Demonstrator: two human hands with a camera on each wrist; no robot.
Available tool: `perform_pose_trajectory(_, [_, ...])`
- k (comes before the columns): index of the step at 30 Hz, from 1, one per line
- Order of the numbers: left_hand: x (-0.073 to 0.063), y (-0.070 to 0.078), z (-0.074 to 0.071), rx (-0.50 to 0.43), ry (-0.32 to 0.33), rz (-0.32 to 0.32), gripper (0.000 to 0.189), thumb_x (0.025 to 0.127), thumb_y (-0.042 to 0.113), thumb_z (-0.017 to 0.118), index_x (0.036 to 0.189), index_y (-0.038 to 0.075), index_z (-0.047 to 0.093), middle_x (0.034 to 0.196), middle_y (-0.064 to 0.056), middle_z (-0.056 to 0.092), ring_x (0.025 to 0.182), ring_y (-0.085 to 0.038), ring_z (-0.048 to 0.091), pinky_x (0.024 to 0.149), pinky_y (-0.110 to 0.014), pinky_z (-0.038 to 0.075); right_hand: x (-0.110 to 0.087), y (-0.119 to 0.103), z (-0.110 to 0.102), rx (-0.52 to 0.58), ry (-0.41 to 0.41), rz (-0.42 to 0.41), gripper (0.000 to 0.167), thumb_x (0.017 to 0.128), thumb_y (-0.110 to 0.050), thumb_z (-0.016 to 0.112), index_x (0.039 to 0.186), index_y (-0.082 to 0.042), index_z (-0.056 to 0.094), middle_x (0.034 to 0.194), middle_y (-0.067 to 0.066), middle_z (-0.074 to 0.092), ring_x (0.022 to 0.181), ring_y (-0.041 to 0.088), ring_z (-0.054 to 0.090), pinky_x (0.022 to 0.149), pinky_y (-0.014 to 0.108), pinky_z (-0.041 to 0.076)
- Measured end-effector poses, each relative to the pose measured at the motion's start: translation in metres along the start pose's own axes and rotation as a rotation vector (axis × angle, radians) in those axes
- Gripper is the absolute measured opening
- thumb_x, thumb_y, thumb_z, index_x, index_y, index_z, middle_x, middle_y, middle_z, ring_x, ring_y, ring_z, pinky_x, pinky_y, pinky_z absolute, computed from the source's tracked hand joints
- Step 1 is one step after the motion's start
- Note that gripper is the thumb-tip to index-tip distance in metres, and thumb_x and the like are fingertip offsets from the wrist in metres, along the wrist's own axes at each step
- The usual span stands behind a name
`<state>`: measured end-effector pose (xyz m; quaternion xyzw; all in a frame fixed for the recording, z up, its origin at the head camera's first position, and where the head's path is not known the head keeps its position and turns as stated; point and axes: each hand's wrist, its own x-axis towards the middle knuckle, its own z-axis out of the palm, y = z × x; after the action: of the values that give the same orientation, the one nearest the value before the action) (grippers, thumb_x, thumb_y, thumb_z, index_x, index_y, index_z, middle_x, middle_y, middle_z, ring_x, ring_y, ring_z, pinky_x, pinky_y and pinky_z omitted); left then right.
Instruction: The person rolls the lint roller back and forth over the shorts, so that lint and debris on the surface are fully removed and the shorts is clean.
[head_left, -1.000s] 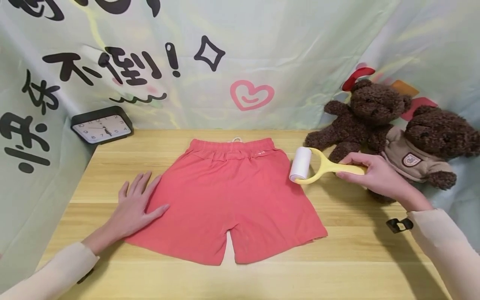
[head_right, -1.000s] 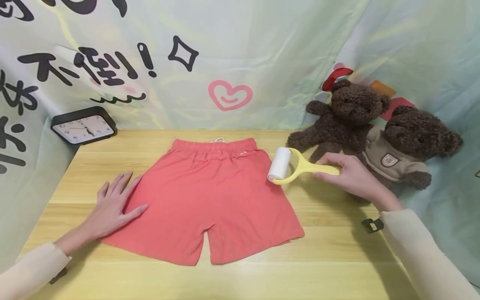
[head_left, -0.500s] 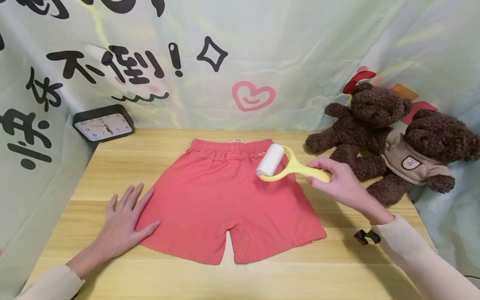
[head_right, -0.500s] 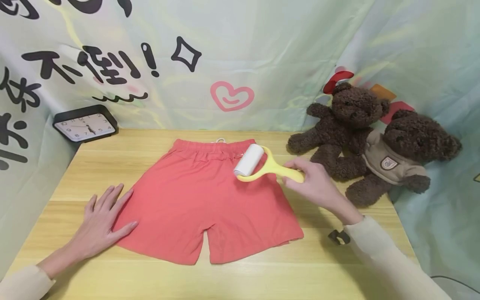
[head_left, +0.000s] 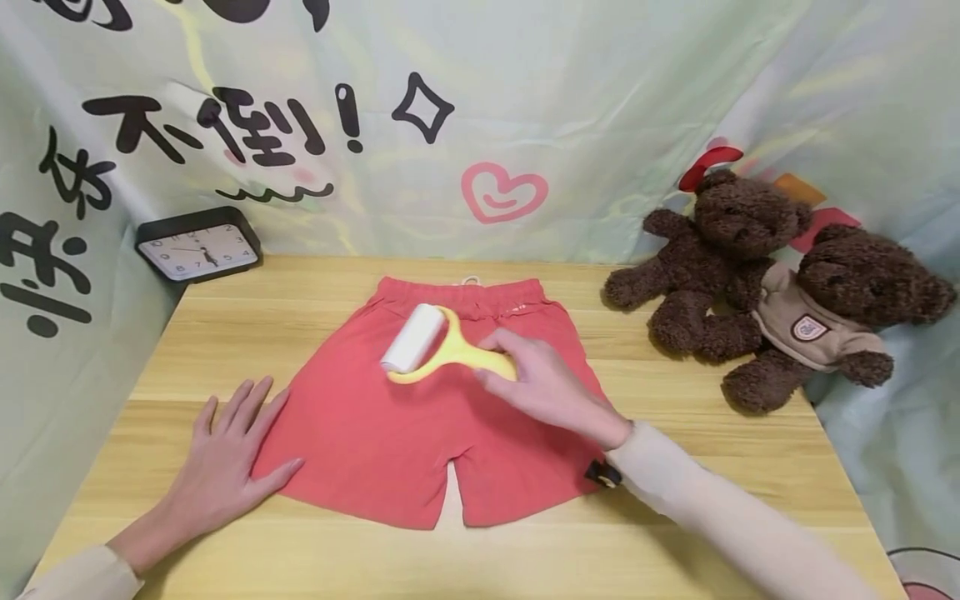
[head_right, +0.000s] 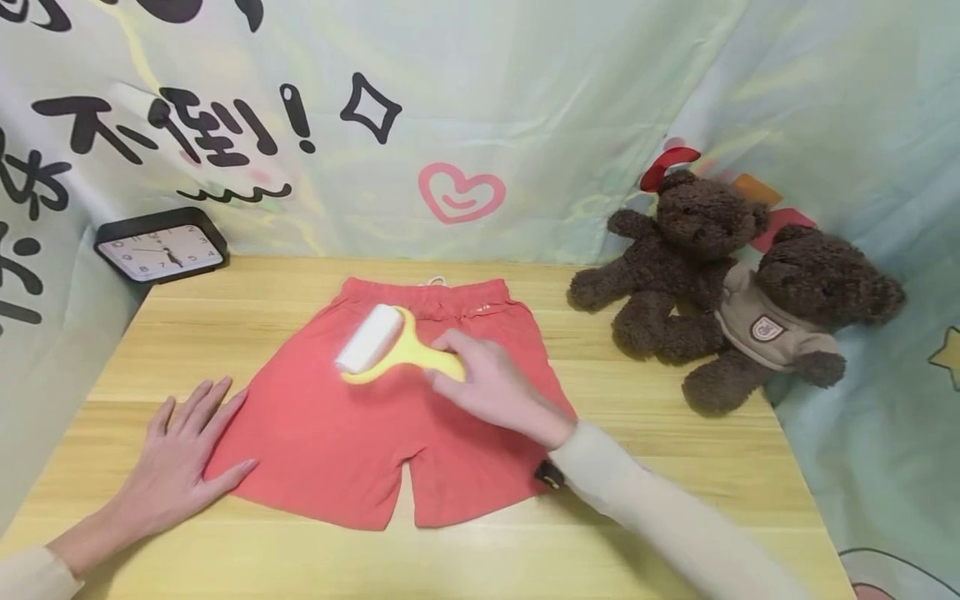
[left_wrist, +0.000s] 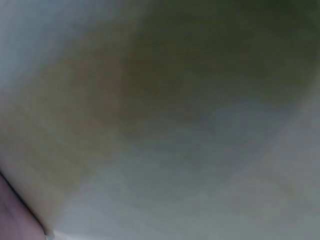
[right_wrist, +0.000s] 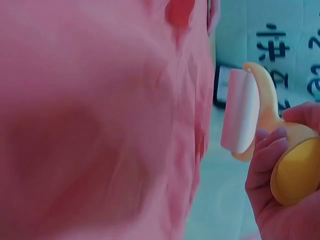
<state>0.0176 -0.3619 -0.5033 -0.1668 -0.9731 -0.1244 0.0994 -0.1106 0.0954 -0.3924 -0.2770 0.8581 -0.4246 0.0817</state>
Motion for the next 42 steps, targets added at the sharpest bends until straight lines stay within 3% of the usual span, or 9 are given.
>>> perform_pose_trajectory(5, [-0.004, 0.002, -0.002, -0.002, 0.000, 0.004, 0.102, 0.087, 0.061, 0.078, 0.170, 0.014, 0.040, 0.172, -0.021, 0.034, 0.157, -0.047, 0.027, 0.123, -0.075, 0.006, 0.021, -0.016, 0.031, 0.038, -0.066, -0.009, 0.019, 0.101, -0.029, 0.077, 0.118, -0.023, 0.070, 0.086, -0.007, 0.063, 0.068, 0.014, 0.055, 0.063, 0.032, 0.048])
perform_pose_trajectory(13, [-0.005, 0.002, -0.005, -0.011, 0.013, -0.014, 0.103, 0.085, 0.061, 0.079, 0.170, 0.016, 0.040, 0.170, -0.022, 0.036, 0.155, -0.048, 0.029, 0.122, -0.076, 0.008, 0.051, -0.038, 0.059, 0.014, -0.148, -0.058, 0.019, 0.103, -0.030, 0.073, 0.119, -0.021, 0.065, 0.084, -0.005, 0.062, 0.068, 0.012, 0.055, 0.065, 0.028, 0.048])
perform_pose_trajectory(22, [-0.003, 0.000, -0.004, -0.011, 0.022, -0.004, 0.101, 0.086, 0.061, 0.078, 0.168, 0.013, 0.043, 0.170, -0.022, 0.036, 0.155, -0.048, 0.029, 0.122, -0.076, 0.009, 0.080, -0.039, 0.087, -0.054, -0.187, -0.118, 0.022, 0.104, -0.030, 0.072, 0.120, -0.018, 0.063, 0.092, -0.007, 0.061, 0.076, 0.012, 0.056, 0.069, 0.026, 0.047])
perform_pose_trajectory(31, [-0.005, 0.000, -0.005, 0.004, 0.009, 0.002, 0.101, 0.086, 0.062, 0.078, 0.169, 0.017, 0.042, 0.170, -0.023, 0.035, 0.153, -0.050, 0.030, 0.120, -0.078, 0.009, 0.085, -0.032, 0.102, -0.062, -0.193, -0.173, 0.017, 0.104, -0.024, 0.073, 0.114, -0.017, 0.061, 0.092, -0.004, 0.058, 0.079, 0.011, 0.054, 0.069, 0.023, 0.046])
perform_pose_trajectory(42, [-0.006, 0.002, -0.004, 0.016, -0.010, -0.009, 0.104, 0.085, 0.064, 0.078, 0.171, 0.020, 0.039, 0.169, -0.024, 0.035, 0.149, -0.052, 0.032, 0.118, -0.080, 0.010, 0.082, -0.027, 0.101, -0.108, -0.167, -0.205, 0.013, 0.103, -0.022, 0.075, 0.108, -0.018, 0.064, 0.088, -0.005, 0.056, 0.077, 0.011, 0.053, 0.067, 0.024, 0.044])
